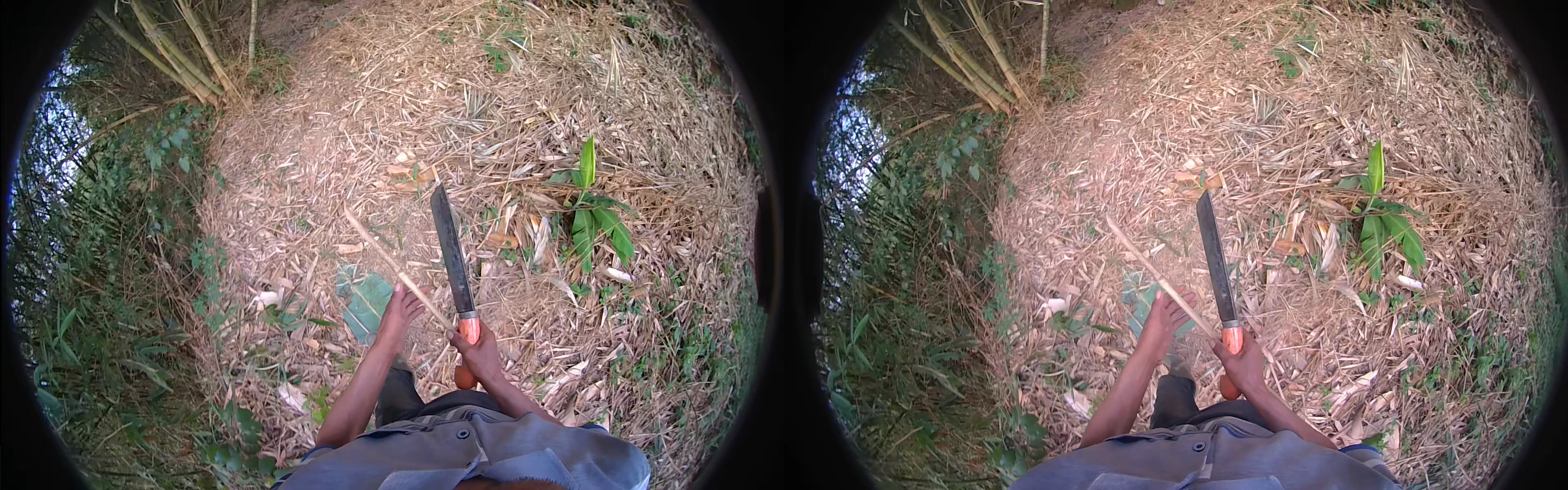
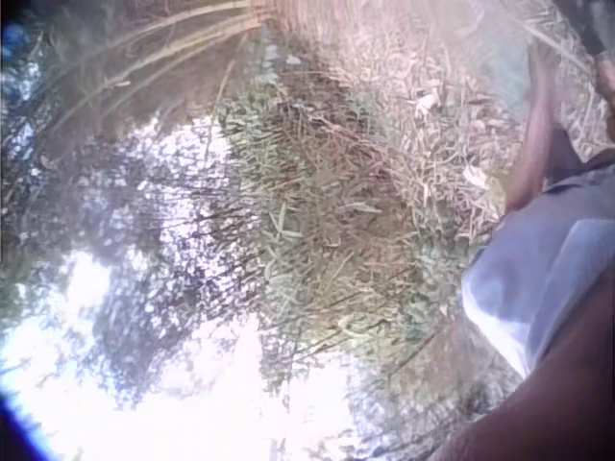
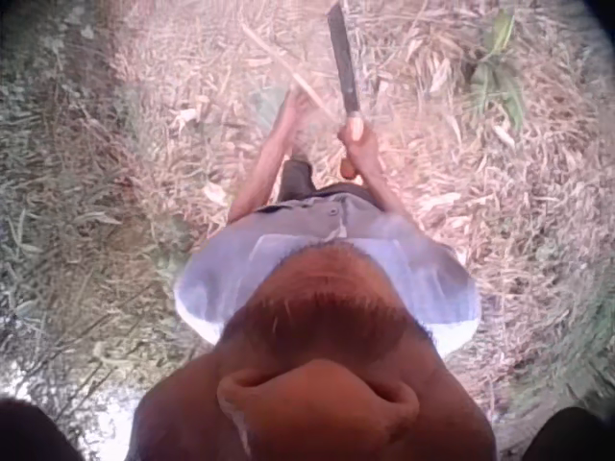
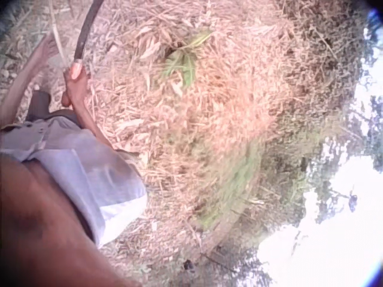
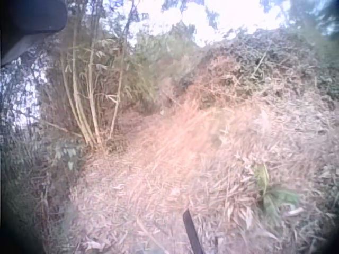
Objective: The person walks through a bamboo grove and uses a machete to cut and strip bamboo stalks. They then sit on the ground to continue splitting and processing the bamboo into smaller pieces.
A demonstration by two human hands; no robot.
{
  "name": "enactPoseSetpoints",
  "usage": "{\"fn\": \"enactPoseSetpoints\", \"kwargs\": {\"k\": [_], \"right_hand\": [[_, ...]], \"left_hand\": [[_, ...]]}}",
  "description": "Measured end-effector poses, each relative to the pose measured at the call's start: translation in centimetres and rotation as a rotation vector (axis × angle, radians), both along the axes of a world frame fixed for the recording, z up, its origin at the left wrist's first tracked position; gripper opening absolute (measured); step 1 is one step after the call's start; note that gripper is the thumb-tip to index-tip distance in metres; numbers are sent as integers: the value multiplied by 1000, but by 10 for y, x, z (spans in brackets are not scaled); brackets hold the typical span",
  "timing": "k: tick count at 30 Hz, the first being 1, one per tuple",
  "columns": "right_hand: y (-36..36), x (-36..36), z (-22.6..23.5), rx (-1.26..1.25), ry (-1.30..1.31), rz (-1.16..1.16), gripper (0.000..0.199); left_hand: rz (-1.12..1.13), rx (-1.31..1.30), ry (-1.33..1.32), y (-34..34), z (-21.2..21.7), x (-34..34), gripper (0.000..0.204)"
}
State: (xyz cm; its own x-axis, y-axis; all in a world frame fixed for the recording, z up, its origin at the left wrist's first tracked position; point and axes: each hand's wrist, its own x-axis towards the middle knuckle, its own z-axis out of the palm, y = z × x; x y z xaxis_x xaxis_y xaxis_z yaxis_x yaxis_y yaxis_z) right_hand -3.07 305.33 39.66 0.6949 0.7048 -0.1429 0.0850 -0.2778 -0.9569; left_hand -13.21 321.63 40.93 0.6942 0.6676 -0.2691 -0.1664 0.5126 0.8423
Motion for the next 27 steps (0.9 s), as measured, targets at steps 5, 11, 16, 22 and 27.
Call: {"fn": "enactPoseSetpoints", "kwargs": {"k": [5,11,16,22,27], "right_hand": [[135,-6,9,-125,2,-31,34],[298,-22,38,11,3,-107,38],[394,-18,89,83,-24,-31,38],[504,5,87,150,52,-77,30],[614,41,46,47,49,-107,28]], "left_hand": [[116,-346,-250,137,17,28,43],[328,-276,-304,279,75,27,41],[305,-256,-423,377,103,41,41],[292,-268,-445,481,90,70,42],[301,-329,-339,588,38,112,42]]}}
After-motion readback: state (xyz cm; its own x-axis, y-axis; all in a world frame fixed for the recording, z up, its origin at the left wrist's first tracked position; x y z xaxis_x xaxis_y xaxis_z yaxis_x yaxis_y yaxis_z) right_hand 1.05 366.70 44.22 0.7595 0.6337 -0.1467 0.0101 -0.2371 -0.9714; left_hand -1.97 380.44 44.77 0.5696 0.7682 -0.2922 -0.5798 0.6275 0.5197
